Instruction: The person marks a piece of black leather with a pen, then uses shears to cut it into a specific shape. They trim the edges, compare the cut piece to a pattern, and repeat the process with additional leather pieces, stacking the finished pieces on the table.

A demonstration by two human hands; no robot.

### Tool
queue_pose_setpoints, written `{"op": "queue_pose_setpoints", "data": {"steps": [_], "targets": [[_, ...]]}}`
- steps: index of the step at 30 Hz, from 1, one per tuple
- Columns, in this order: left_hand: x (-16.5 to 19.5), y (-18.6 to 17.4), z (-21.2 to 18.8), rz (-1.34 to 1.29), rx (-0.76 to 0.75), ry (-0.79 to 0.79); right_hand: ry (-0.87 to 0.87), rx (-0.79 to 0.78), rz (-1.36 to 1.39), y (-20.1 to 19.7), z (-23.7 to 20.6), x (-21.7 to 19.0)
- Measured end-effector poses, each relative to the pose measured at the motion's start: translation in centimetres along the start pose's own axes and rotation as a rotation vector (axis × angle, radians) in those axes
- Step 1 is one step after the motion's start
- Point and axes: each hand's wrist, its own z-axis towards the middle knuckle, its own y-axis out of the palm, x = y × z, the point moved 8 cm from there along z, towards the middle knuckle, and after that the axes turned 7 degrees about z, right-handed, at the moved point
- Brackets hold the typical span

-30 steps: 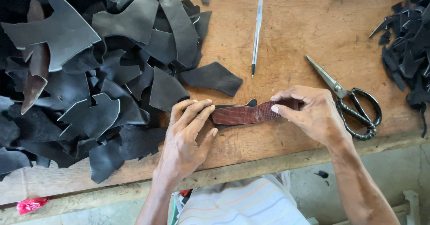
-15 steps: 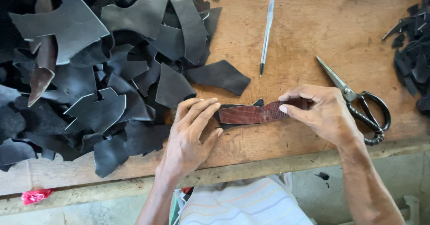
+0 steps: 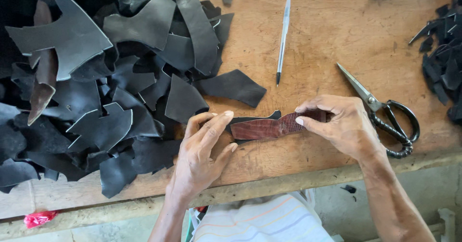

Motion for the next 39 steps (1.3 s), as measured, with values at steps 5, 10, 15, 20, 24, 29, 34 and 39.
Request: {"op": "queue_pose_setpoints", "data": {"steps": [5, 10, 15, 20, 24, 29, 34, 39], "targets": [[-0.3, 0.2, 0.0, -0.007, -0.013, -0.036, 0.024, 0.002, -0.036, -0.1, 0.1, -0.2], [-0.3, 0.3, 0.0, 0.015, -0.023, -0.025, 0.08, 0.006, -0.015, -0.1, 0.2, 0.4], [-0.4, 0.5, 0.0, 0.031, -0.03, -0.03, 0.113, 0.005, -0.031, 0.0, 0.2, 0.9], [-0.2, 0.2, 0.1, 0.039, -0.036, -0.018, 0.054, 0.008, -0.032, 0.1, 0.1, 0.3], [0.4, 0.1, 0.4, 0.08, -0.049, 0.012, 0.082, 0.011, -0.038, 0.1, 0.1, 0.5], [0.7, 0.0, 0.6, 0.076, -0.077, 0.007, 0.063, -0.019, -0.081, 0.2, -0.4, 0.0], [0.6, -0.1, 0.9, 0.068, -0.076, 0.012, -0.333, 0.073, -0.449, 0.6, -2.4, -3.5], [0.7, 0.0, 1.0, 0.079, -0.07, 0.013, -0.484, 0.05, -0.265, 3.1, -2.4, -3.7]]}}
